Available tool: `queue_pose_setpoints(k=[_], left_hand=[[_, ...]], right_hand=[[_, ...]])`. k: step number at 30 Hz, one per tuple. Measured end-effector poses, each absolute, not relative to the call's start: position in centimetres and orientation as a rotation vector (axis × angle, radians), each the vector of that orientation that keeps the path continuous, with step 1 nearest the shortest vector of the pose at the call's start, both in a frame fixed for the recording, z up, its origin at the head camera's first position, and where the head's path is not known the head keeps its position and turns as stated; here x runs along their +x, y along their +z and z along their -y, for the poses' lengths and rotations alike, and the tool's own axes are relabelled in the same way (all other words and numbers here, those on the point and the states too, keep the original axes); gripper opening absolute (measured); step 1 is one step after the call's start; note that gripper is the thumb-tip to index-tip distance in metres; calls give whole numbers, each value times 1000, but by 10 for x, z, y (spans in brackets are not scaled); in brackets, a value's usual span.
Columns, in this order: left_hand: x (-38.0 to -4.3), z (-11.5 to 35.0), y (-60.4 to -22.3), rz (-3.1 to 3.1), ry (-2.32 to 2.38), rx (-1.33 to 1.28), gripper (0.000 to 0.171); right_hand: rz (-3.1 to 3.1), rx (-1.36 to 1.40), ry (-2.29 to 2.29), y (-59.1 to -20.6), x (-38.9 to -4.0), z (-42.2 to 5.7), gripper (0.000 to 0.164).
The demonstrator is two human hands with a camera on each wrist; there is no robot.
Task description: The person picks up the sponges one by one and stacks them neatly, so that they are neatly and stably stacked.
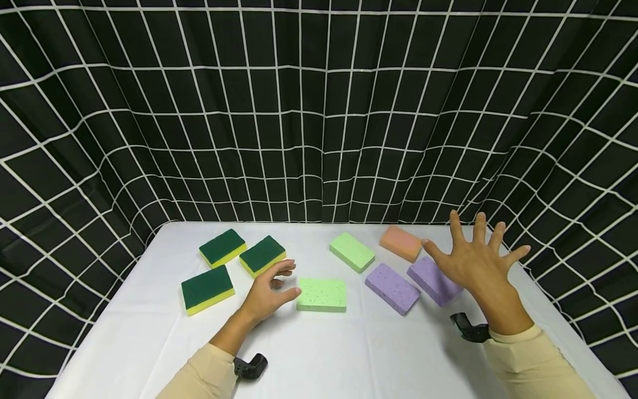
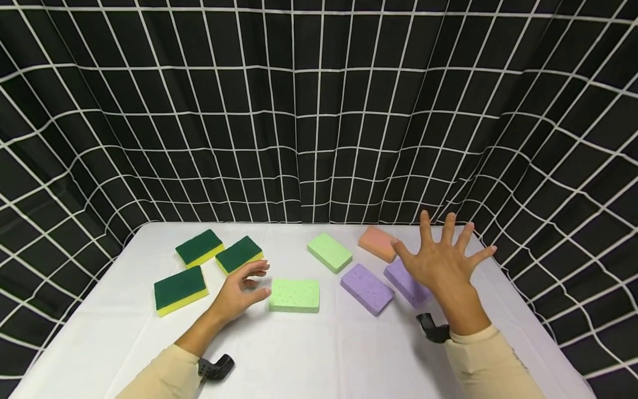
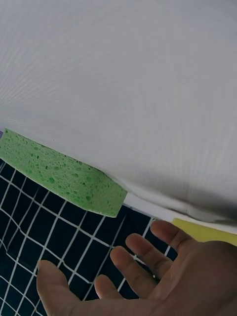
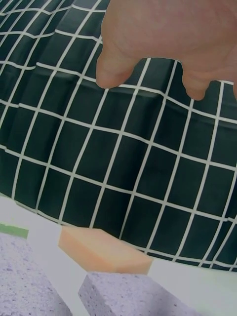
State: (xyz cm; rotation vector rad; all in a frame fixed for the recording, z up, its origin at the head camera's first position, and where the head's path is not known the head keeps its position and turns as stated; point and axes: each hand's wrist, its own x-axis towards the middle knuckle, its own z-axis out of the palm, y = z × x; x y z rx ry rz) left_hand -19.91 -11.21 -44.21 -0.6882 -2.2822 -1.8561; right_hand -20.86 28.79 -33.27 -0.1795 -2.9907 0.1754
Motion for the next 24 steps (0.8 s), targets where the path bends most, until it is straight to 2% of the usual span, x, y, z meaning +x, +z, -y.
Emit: queue_pose_setpoints(k=[6,14,24], left_hand=[[-204,113,-449,2438,-1856,-652,60],[-222,115,-483,2573,-1745,-639,65],[-223,115,-487,2741,-1566,-586,70]], right_hand=[[2988,-177,177,-331,-207,-287,100],[2987,-186,185,-328,-206,-287,100],[2983,-189,193,-328,-205,-285,102]])
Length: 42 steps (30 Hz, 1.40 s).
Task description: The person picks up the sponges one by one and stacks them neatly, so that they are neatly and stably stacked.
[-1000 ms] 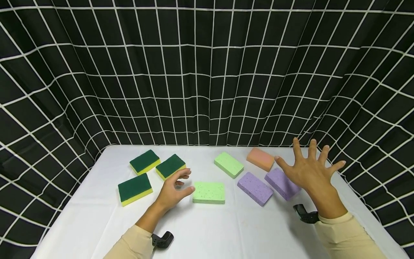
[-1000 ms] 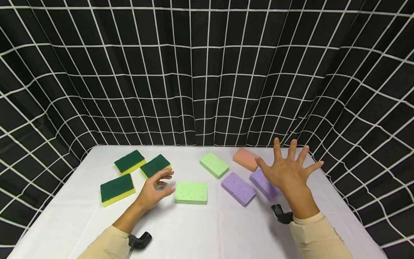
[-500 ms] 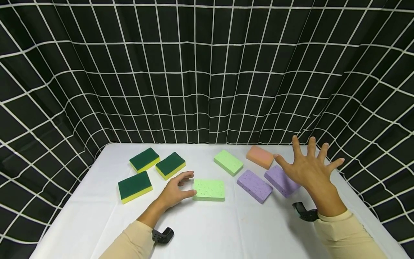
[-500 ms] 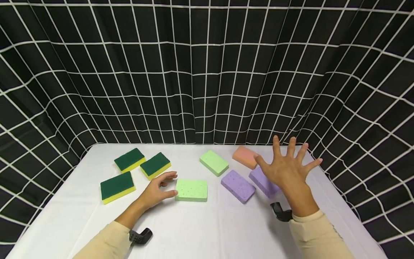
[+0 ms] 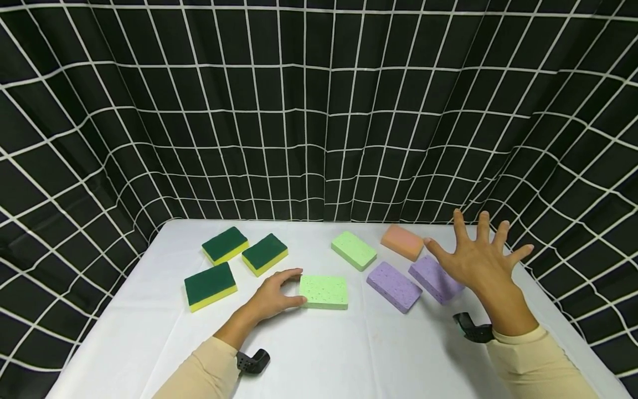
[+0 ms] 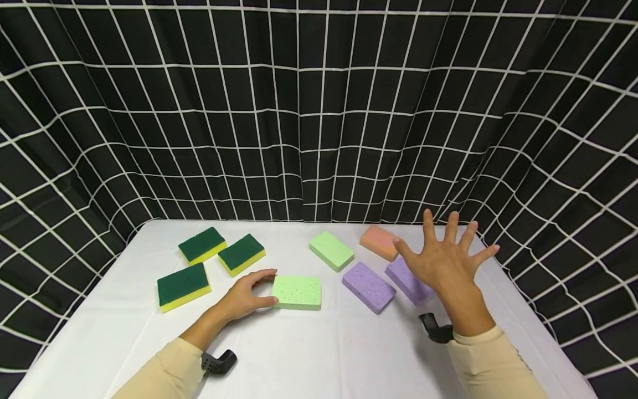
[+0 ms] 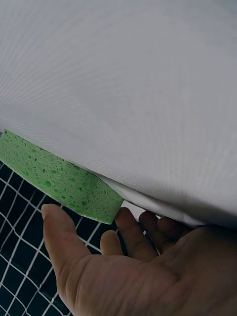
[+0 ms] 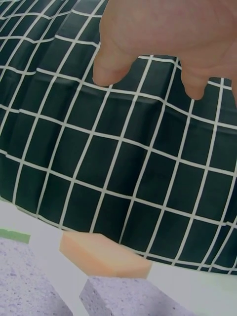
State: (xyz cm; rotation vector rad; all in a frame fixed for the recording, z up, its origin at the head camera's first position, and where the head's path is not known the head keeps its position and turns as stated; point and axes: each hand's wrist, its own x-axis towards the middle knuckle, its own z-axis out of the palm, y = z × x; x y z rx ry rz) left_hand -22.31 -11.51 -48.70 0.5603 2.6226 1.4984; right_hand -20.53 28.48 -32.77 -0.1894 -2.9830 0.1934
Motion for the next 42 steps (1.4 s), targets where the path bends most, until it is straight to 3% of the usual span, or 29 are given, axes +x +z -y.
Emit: queue_pose_setpoints(k=[26,42], left_hand=[[-218,113,-490,-2696,1384,545,66],[-220,114,-487,-2701,1360,558,65]], right_hand=[[2836,-63,246,-317,-196,-279,101],[2291,150,700,-308,-176,-279,72]])
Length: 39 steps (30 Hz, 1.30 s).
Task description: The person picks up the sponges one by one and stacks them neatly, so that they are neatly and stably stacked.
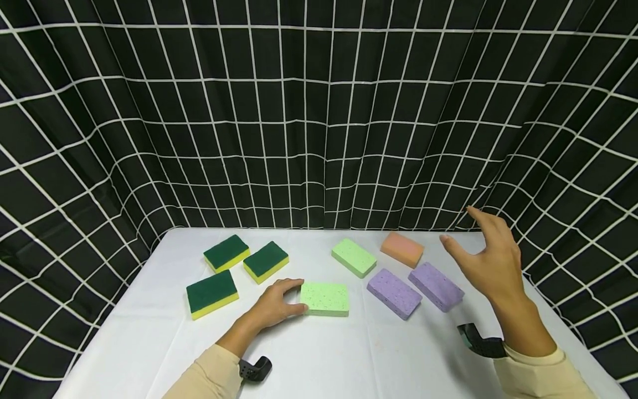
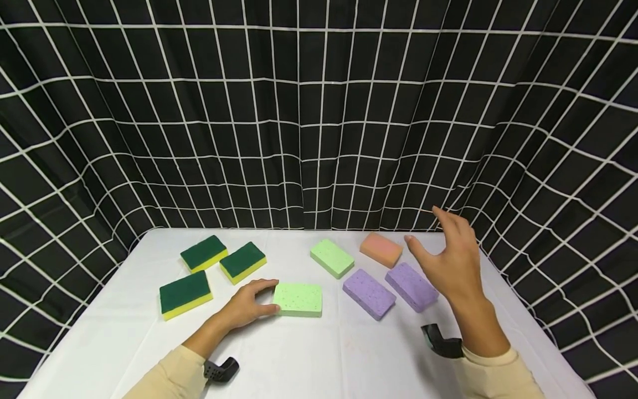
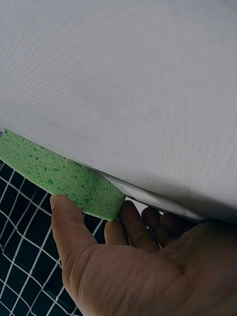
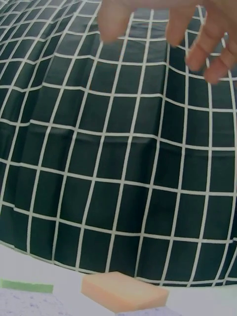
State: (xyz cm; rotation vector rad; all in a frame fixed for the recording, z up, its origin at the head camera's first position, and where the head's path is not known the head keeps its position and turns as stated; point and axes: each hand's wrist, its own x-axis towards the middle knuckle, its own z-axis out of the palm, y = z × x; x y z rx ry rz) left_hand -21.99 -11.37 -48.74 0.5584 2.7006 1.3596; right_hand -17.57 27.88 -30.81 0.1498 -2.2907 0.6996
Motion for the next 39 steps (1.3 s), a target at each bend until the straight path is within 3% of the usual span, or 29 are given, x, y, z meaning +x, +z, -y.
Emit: queue_pose_setpoints(k=[19,39], left_hand=[[-217,113,-490,-2664,1410,551,64],[-221,115,-487,-2664,1392,582,64]], right_hand=[[1901,266,827,-325,-165,-280,62],[2038,-29,1034,-385,-157,-309,68]])
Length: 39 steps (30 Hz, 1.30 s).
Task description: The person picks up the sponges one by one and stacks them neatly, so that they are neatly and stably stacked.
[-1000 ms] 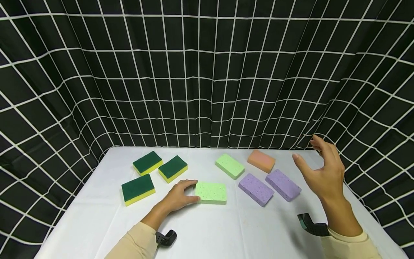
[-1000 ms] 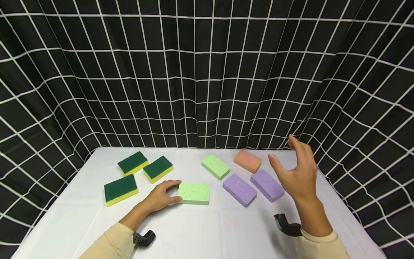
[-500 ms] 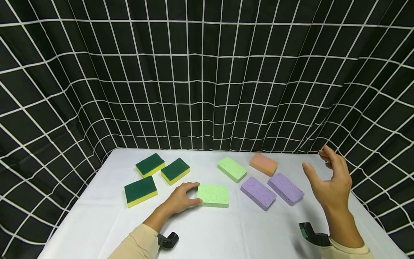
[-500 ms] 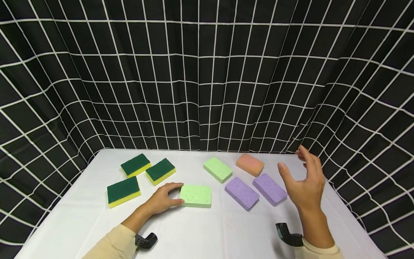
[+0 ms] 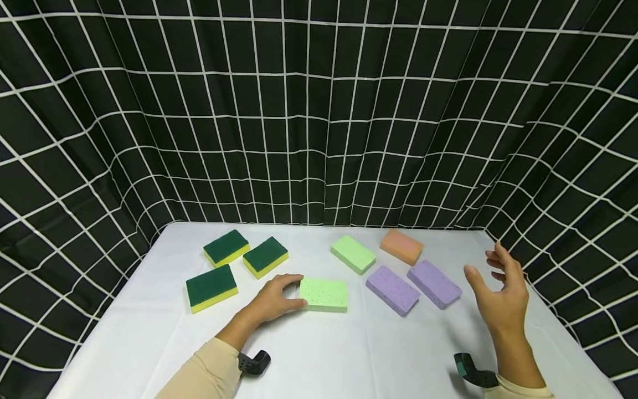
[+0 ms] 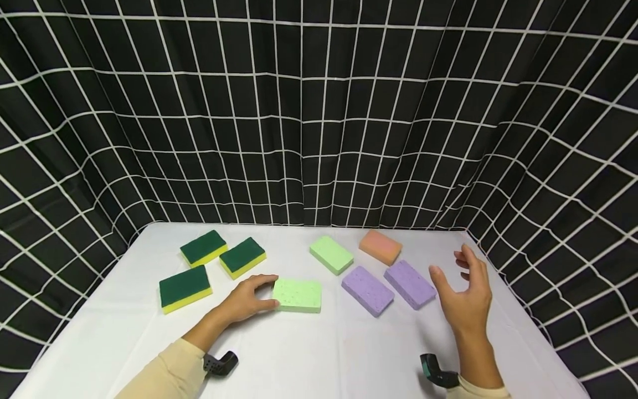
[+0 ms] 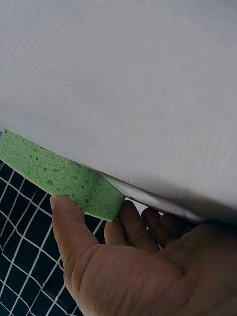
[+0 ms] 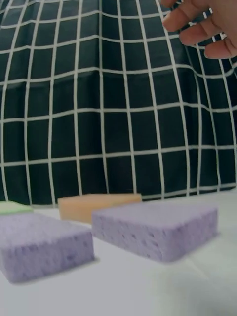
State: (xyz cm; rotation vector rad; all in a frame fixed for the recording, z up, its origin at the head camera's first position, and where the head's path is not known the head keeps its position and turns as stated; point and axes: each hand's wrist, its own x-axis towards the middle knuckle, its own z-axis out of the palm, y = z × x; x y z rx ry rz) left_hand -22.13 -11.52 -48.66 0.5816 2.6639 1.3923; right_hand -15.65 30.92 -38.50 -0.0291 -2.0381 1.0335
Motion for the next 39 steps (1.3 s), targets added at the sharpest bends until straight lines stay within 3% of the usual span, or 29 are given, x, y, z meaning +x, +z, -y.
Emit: queue_pose_setpoints(k=[23,39], left_hand=[[-221,112,-485,-2656,1377,558,63],[-220,115,-486,-2664,1384,557,62]], right_hand=[[2392,-251,1211,-445,-164,-333,74],[2895,-281,997,-456,-172,-343,103]])
